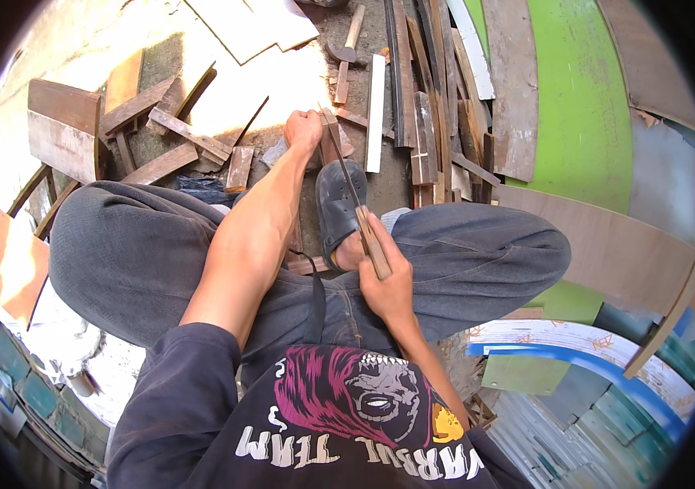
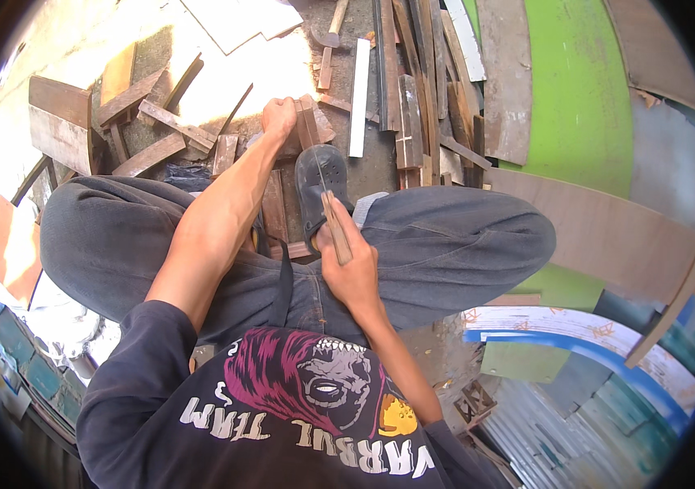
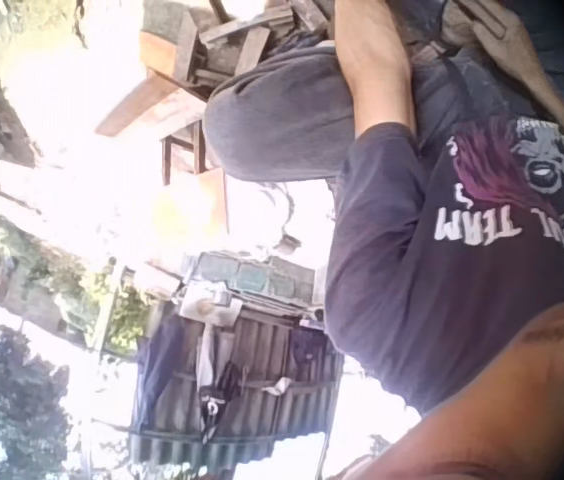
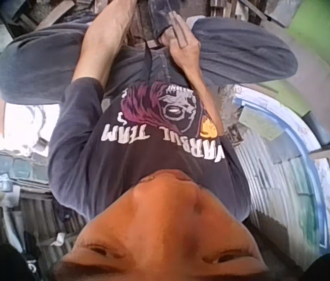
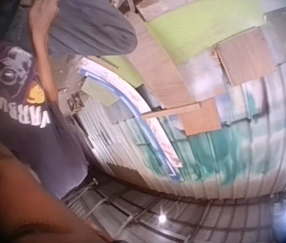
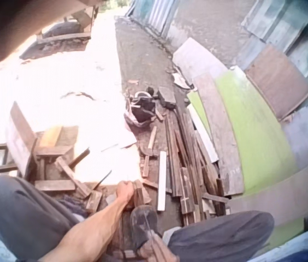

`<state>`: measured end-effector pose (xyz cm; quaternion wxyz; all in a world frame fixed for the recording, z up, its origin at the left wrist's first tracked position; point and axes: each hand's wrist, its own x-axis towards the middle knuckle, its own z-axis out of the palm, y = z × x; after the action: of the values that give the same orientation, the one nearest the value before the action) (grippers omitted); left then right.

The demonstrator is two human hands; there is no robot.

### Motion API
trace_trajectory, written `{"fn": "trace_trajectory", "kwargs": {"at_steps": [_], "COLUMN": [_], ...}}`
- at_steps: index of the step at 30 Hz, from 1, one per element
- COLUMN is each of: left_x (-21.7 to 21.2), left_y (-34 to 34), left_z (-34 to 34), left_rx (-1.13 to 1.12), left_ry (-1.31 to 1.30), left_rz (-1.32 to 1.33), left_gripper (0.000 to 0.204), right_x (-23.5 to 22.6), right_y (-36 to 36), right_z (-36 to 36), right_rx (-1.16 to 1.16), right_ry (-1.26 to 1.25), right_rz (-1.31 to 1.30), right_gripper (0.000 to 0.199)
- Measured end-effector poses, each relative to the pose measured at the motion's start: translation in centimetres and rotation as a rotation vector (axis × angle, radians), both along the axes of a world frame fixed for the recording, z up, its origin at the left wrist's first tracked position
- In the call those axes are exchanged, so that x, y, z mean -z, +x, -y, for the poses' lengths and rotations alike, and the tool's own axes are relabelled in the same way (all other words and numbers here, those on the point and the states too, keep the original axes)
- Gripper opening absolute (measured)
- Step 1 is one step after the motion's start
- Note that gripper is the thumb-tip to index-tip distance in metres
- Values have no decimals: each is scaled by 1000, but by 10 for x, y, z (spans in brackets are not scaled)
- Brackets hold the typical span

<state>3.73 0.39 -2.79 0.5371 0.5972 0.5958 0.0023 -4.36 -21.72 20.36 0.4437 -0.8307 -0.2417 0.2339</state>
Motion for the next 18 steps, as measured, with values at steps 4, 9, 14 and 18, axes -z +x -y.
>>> {"fn": "trace_trajectory", "kwargs": {"at_steps": [4, 9, 14, 18], "left_x": [-2, 7, 3, 3], "left_y": [9, -5, -2, 5], "left_z": [2, 11, -1, 6], "left_rx": [16, 24, -10, 36], "left_ry": [-3, -19, 10, 5], "left_rz": [29, 30, 17, 35], "left_gripper": [42, 41, 42, 43], "right_x": [19, 31, -25, 49], "right_y": [7, 40, -3, 32], "right_z": [-17, -61, 8, -43], "right_rx": [55, 80, -10, 51], "right_ry": [-5, -129, -55, -17], "right_rz": [13, -70, -57, 44], "right_gripper": [60, 61, 65, 62]}}
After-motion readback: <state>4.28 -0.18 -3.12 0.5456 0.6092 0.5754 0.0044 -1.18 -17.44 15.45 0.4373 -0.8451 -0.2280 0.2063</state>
